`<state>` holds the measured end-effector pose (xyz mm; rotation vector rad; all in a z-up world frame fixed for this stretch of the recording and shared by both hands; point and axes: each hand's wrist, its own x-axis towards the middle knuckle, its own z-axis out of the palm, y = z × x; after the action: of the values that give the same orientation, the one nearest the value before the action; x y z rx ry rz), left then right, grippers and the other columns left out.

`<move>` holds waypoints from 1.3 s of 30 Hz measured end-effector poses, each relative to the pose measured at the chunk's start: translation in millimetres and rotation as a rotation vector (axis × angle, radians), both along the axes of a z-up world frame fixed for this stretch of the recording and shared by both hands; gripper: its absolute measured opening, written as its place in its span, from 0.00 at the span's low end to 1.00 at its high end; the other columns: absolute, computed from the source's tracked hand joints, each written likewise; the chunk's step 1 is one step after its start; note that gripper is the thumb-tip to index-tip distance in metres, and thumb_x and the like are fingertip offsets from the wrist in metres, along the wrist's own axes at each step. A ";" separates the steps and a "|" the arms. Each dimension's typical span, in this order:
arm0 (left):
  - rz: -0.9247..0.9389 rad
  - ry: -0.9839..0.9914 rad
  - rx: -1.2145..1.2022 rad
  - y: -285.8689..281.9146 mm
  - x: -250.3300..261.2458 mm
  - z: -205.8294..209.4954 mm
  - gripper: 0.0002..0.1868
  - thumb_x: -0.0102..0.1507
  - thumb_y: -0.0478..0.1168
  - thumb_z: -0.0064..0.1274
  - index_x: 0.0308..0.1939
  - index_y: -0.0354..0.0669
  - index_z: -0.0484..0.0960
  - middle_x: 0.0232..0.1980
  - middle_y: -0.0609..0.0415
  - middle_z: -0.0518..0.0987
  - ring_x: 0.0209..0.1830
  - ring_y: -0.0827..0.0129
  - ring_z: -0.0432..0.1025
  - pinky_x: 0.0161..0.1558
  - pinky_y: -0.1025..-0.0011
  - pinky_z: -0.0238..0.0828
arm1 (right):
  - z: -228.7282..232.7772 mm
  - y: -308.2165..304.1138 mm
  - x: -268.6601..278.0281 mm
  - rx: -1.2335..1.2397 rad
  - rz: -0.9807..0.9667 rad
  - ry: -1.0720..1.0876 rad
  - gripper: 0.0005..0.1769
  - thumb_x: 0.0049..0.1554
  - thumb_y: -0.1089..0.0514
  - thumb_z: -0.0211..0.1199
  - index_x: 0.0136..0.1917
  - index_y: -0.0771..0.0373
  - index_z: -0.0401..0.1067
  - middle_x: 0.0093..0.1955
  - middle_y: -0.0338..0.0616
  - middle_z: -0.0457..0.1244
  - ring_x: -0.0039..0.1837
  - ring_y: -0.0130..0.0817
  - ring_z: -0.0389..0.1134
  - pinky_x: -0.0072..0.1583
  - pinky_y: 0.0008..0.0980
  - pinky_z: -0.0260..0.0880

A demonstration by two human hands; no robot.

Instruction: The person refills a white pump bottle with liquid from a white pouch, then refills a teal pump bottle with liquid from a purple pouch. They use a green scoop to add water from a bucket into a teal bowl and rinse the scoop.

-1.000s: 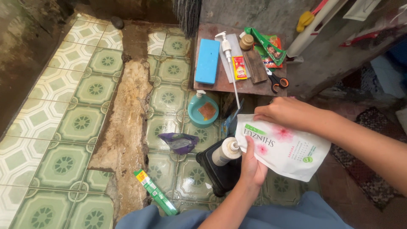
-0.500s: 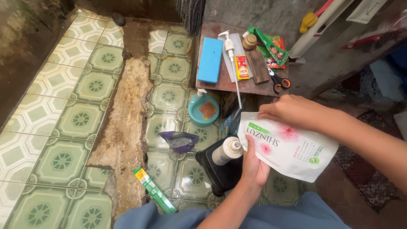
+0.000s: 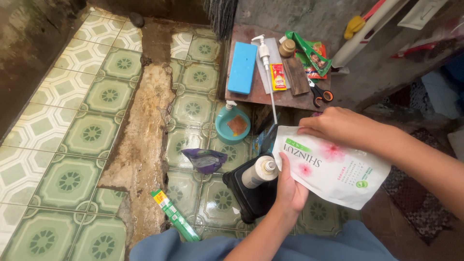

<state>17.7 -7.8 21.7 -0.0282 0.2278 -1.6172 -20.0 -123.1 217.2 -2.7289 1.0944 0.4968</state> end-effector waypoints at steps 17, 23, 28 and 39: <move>0.003 0.064 -0.013 0.6 0.1 1.3 0.37 0.72 0.60 0.37 0.76 0.38 0.60 0.77 0.47 0.65 0.77 0.59 0.59 0.76 0.58 0.55 | -4.1 0.7 -1.3 0.000 0.060 -0.020 0.15 0.60 0.42 0.54 0.47 0.50 0.75 0.30 0.51 0.68 0.35 0.51 0.72 0.42 0.49 0.72; 0.022 0.075 -0.032 0.4 -1.7 -4.8 0.37 0.72 0.60 0.35 0.76 0.37 0.58 0.78 0.46 0.64 0.78 0.57 0.58 0.76 0.58 0.54 | -7.6 2.0 -2.0 -0.021 0.061 -0.017 0.14 0.58 0.43 0.55 0.48 0.49 0.75 0.31 0.51 0.68 0.36 0.52 0.72 0.42 0.49 0.73; 0.029 0.072 -0.007 2.3 -1.9 -3.4 0.38 0.71 0.61 0.35 0.77 0.39 0.58 0.78 0.46 0.63 0.78 0.57 0.58 0.76 0.58 0.53 | -14.6 -1.2 -7.6 -0.034 0.087 -0.046 0.14 0.59 0.43 0.55 0.48 0.50 0.75 0.31 0.51 0.68 0.36 0.53 0.72 0.42 0.50 0.73; 0.004 0.109 -0.053 12.4 -9.1 -8.4 0.36 0.73 0.53 0.43 0.78 0.35 0.55 0.79 0.42 0.61 0.79 0.54 0.57 0.76 0.55 0.53 | -39.6 -13.5 -30.9 0.057 -0.010 -0.160 0.16 0.59 0.43 0.56 0.49 0.52 0.77 0.35 0.50 0.70 0.36 0.53 0.72 0.42 0.47 0.73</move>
<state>8.6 4.6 13.3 -0.1582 0.2685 -1.6192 -50.9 -136.6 177.6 -2.6594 1.0369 0.2966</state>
